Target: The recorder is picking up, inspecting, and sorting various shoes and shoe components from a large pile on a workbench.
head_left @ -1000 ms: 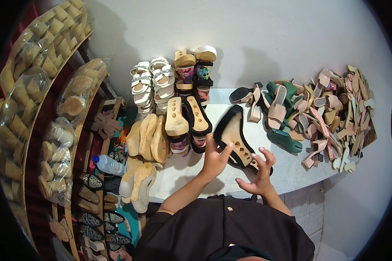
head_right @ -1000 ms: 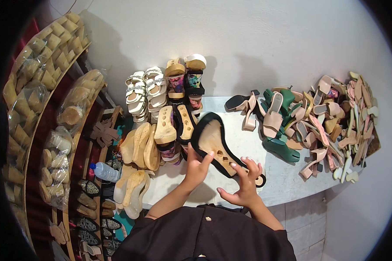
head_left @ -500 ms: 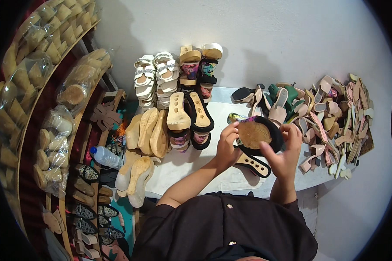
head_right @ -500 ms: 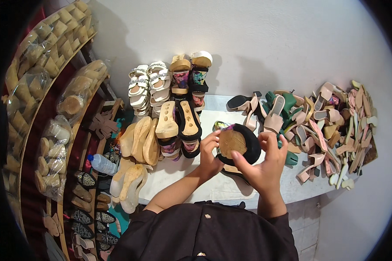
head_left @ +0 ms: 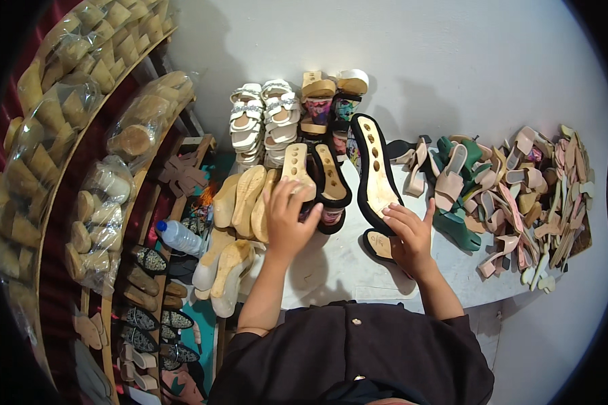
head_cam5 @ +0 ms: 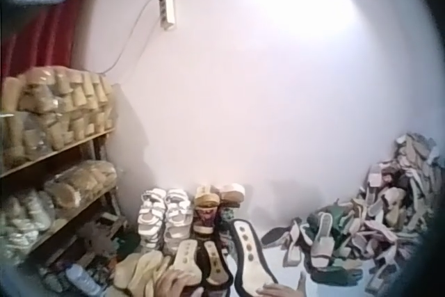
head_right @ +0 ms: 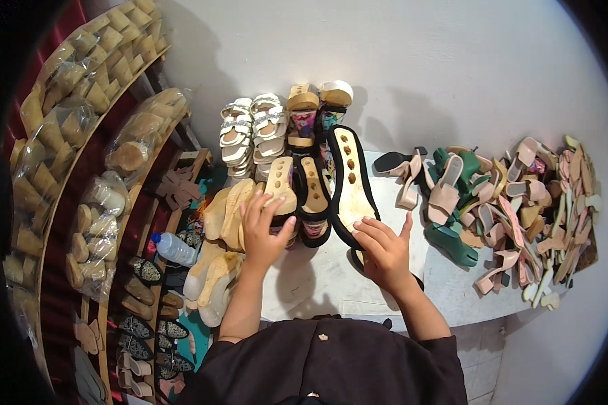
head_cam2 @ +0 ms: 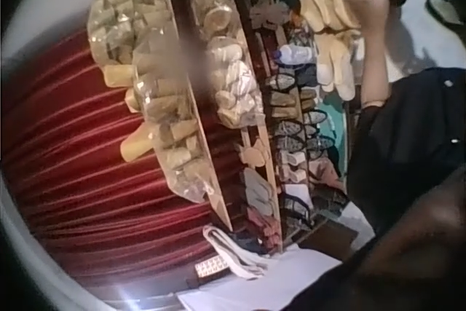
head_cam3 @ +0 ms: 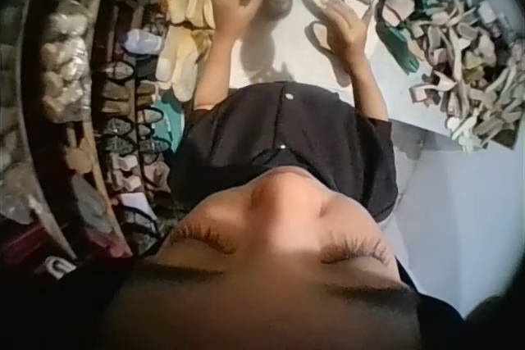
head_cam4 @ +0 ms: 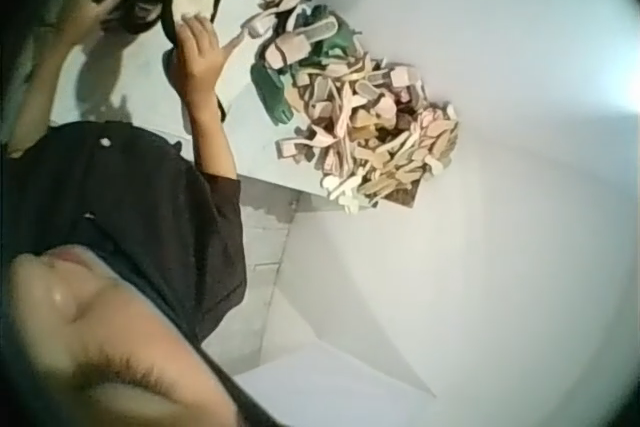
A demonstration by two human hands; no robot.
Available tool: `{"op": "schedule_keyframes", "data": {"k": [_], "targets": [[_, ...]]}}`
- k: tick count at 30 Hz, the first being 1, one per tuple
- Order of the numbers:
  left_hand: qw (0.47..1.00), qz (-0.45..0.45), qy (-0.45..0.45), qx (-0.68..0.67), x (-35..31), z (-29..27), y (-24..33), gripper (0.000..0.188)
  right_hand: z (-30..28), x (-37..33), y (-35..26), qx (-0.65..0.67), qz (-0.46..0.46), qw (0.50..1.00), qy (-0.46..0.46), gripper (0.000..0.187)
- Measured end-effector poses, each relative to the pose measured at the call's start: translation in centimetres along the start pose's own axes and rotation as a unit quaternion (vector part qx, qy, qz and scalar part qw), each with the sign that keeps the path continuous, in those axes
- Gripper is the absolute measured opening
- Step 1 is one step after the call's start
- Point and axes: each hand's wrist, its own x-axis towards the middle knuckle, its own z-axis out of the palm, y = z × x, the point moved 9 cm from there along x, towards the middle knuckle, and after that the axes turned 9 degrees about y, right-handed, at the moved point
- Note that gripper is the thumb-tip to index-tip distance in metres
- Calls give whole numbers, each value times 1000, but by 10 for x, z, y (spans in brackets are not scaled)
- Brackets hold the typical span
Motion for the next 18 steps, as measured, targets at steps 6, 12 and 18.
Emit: {"op": "schedule_keyframes", "data": {"k": [6,12,18], "targets": [[998,-60,2,-9,-8,-17,-45,40,28,7,-6,0,-45,999,7,25],[995,83,4,64,60,-37,-14,81,27,36,-29,6,-128,991,29,25],[958,-63,-98,-262,101,-48,-82,111,12,53,-17,17,-163,985,56,15]]}}
